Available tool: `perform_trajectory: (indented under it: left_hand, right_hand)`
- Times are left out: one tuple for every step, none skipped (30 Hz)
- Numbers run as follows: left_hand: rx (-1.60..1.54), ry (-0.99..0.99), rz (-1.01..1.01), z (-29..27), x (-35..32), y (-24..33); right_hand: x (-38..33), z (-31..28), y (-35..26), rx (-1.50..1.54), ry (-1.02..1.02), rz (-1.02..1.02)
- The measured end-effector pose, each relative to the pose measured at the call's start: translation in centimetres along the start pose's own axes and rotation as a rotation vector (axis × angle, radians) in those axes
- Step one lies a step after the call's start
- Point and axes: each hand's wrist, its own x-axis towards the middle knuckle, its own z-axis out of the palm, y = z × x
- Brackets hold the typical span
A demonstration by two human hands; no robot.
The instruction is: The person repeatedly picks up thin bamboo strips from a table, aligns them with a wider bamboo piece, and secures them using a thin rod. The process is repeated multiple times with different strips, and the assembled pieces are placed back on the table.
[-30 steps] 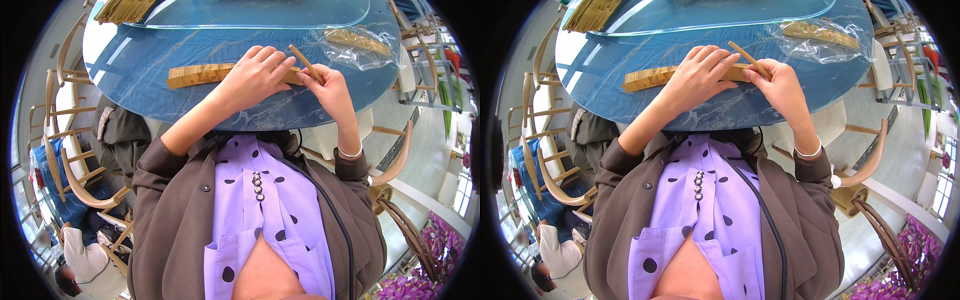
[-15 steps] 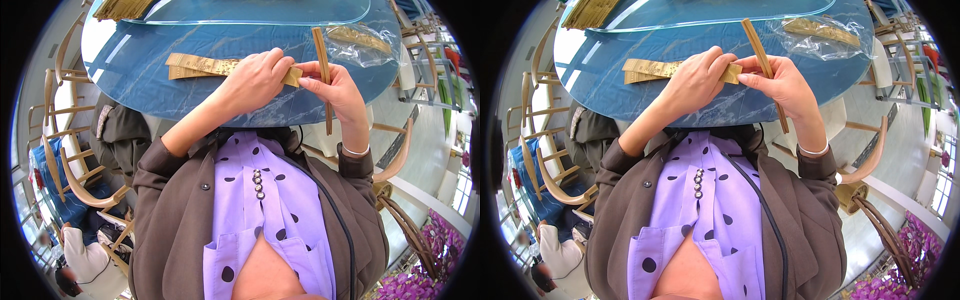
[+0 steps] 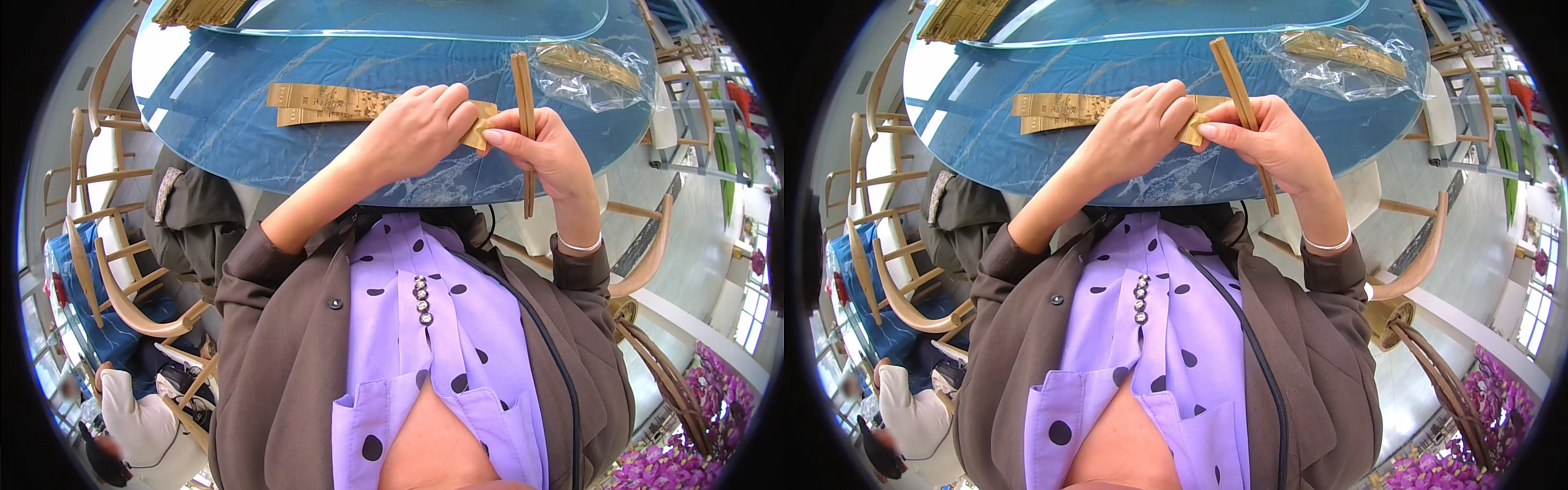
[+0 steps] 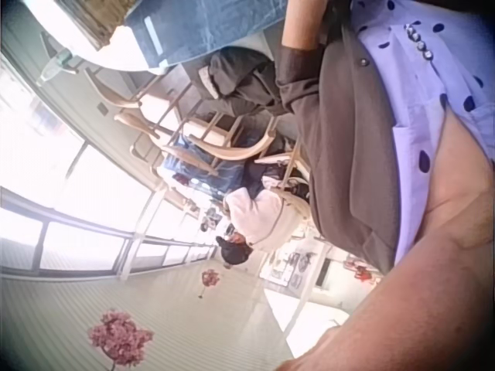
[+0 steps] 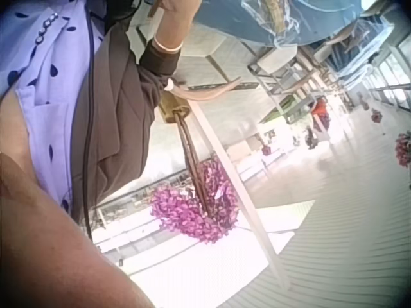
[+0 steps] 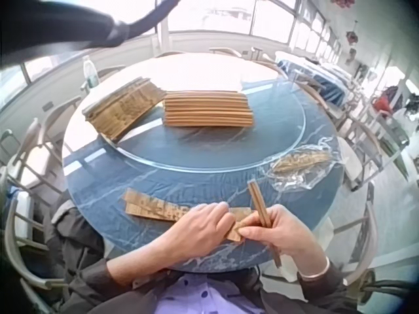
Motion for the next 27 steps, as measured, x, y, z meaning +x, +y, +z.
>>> perform_trajectory:
  left_hand:
    - [0.008, -0.004, 0.002, 0.0, 0.0, 0.1]
    - [0.016, -0.009, 0.005, 0.0, 0.0, 0.2]
    - [0.024, -0.014, 0.009, 0.0, 0.1, 0.3]
    - [0.004, 0.021, 0.017, 0.1, 0.1, 0.2]
    - [-0.016, 0.055, 0.025, 0.3, 0.0, 0.1]
    - [-0.036, 0.090, 0.033, 0.4, 0.0, 0.1]
    - [-0.036, 0.087, 0.031, 0.3, 0.0, 0.2]
    - [-0.036, 0.084, 0.030, 0.0, 0.0, 0.3]
    - [-0.036, 0.081, 0.028, -0.1, 0.0, 0.4]
    - [-0.018, 0.061, 0.024, 0.0, 0.0, 0.3]
    - [-0.001, 0.041, 0.018, 0.1, 0.0, 0.3]
    - [0.017, 0.020, 0.013, 0.2, 0.0, 0.3]
    - [0.034, 0.025, 0.017, 0.2, 0.0, 0.4]
    - [0.053, 0.029, 0.023, 0.0, 0.0, 0.4]
    - [0.071, 0.034, 0.030, -0.1, 0.1, 0.3]
    - [0.069, 0.035, 0.033, 0.0, 0.0, 0.4]
    - [0.066, 0.037, 0.035, 0.2, -0.1, 0.4]
    - [0.063, 0.039, 0.036, 0.3, -0.2, 0.4]
    - [0.058, 0.046, 0.038, 0.1, -0.2, 0.4]
    - [0.051, 0.052, 0.041, -0.1, -0.1, 0.4]
    - [0.044, 0.059, 0.044, -0.2, -0.1, 0.3]
    - [0.067, 0.053, 0.055, -0.2, -0.2, 0.2]
    - [0.093, 0.045, 0.064, -0.4, -0.4, 0.0]
    - [0.118, 0.037, 0.074, -0.4, -0.5, -0.1]
    - [0.138, 0.025, 0.079, -0.5, -0.6, -0.1]
    - [0.155, 0.014, 0.087, -0.5, -0.5, -0.1]
    - [0.173, 0.002, 0.095, -0.4, -0.6, 0.0]
  right_hand:
    - [0.0, -0.1, -0.1, -0.009, -0.014, 0.008]
    - [0.1, 0.0, 0.0, -0.015, -0.005, -0.019]
    - [0.2, 0.1, 0.2, -0.022, 0.005, -0.045]
    - [0.2, 0.2, 0.5, -0.029, 0.014, -0.072]
    - [0.3, 0.2, 0.7, -0.029, 0.019, -0.088]
    - [0.3, 0.2, 1.0, -0.028, 0.024, -0.104]
    - [0.4, 0.2, 1.3, -0.027, 0.029, -0.120]
    - [0.5, 0.2, 1.6, -0.027, 0.040, -0.114]
    - [0.6, 0.1, 1.8, -0.026, 0.050, -0.108]
    - [0.6, 0.1, 1.9, -0.026, 0.061, -0.102]
    - [0.6, 0.4, 1.9, -0.075, 0.091, -0.103]
    - [0.7, 0.8, 1.8, -0.124, 0.122, -0.104]
    - [0.8, 1.2, 1.8, -0.173, 0.153, -0.106]
    - [0.8, 1.3, 1.8, -0.170, 0.149, -0.120]
    - [0.9, 1.3, 1.8, -0.167, 0.146, -0.135]
    - [0.9, 1.4, 1.8, -0.164, 0.142, -0.149]
    - [0.9, 1.3, 1.7, -0.194, 0.134, -0.132]
    - [0.9, 1.3, 1.5, -0.224, 0.127, -0.114]
    - [0.9, 1.1, 1.4, -0.254, 0.119, -0.096]
    - [0.9, 0.9, 1.5, -0.244, 0.128, -0.110]
    - [0.9, 0.7, 1.7, -0.233, 0.137, -0.123]
    - [0.9, 0.5, 1.8, -0.223, 0.146, -0.136]
    - [0.9, 0.2, 1.8, -0.230, 0.142, -0.131]
    - [0.9, -0.1, 1.8, -0.237, 0.137, -0.125]
    - [0.9, -0.2, 1.7, -0.244, 0.133, -0.120]
    - [0.9, 0.2, 1.6, -0.215, 0.135, -0.118]
    - [0.9, 0.8, 1.3, -0.187, 0.138, -0.117]
